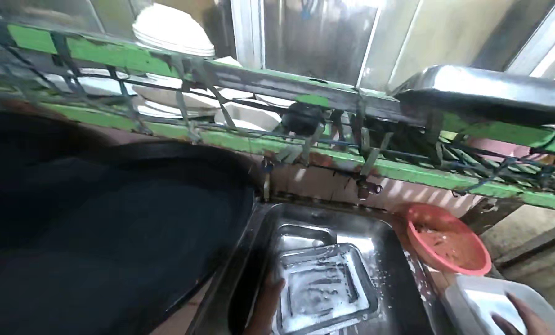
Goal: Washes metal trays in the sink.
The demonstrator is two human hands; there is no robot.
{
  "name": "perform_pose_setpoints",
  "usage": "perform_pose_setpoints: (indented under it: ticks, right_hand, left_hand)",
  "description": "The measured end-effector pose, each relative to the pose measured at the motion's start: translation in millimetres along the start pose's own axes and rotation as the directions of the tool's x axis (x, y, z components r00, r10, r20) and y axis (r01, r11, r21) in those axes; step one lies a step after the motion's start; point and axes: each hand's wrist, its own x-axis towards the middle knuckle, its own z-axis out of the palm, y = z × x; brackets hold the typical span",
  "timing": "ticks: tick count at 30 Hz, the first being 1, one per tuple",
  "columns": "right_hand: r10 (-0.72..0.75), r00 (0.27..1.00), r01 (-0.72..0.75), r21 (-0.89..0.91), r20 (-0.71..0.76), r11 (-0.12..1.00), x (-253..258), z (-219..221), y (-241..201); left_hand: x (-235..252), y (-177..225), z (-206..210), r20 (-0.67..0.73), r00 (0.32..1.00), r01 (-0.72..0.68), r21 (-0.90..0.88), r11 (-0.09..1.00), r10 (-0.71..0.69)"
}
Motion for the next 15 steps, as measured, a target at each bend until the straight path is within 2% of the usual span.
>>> perform_pose_setpoints:
  ticks: [1,3,5,8,9,10,11,12,13,15]
  right_hand:
    - [-0.168,0.984,0.169,0.006,-0.058,0.986,18.5,5.1,-22.3]
    - [-0.41,0.889,0.423,0.022,-0.206,0.906,53.6,15.1,-92.0]
    - [-0.474,0.857,0.495,0.071,-0.204,0.866,76.6,13.7,-175.7]
    - [-0.461,0.873,0.479,0.106,-0.158,0.872,111.8,23.0,-265.4]
    - [-0.427,0.892,0.442,0.088,-0.145,0.893,126.6,31.6,-283.7]
    - [-0.328,0.942,0.333,0.093,-0.068,0.938,140.1,37.6,-298.8]
    - [-0.232,0.972,0.233,0.1,-0.023,0.967,149.7,43.2,-308.9]
    - [-0.182,0.982,0.185,0.107,-0.04,0.977,157.2,49.9,-311.7]
    - [-0.198,0.977,0.206,0.11,-0.082,0.972,162.6,55.2,-308.9]
    - [-0.24,0.948,0.293,0.276,-0.208,0.915,177.5,65.4,-288.6]
  left_hand:
    - [0.8,-1.8,-1.1,-0.005,1.0,-0.004,-0.01,1.0,0.004]
    - [-0.5,-3.6,-3.3,-0.027,1.0,-0.003,0.005,1.0,0.003]
    - [-3.7,0.2,-5.7,-0.049,0.999,0.018,0.007,1.0,-0.018]
    - [-6.8,8.9,-5.5,-0.086,0.995,0.039,-0.062,0.997,-0.044]
    - [-7.9,11.9,-5.7,-0.084,0.995,0.043,-0.09,0.995,-0.05]
    - [-9.6,14.7,-6.5,-0.082,0.995,0.053,-0.11,0.993,-0.062]
    - [-10.8,15.6,-7.8,-0.077,0.994,0.065,-0.126,0.99,-0.075]
    - [-12.0,16.4,-8.8,-0.076,0.993,0.079,-0.142,0.987,-0.09]
    - [-12.6,17.6,-9.0,-0.08,0.991,0.093,-0.152,0.984,-0.106]
    - [-11.3,22.0,-8.6,-0.087,0.989,0.105,-0.133,0.986,-0.117]
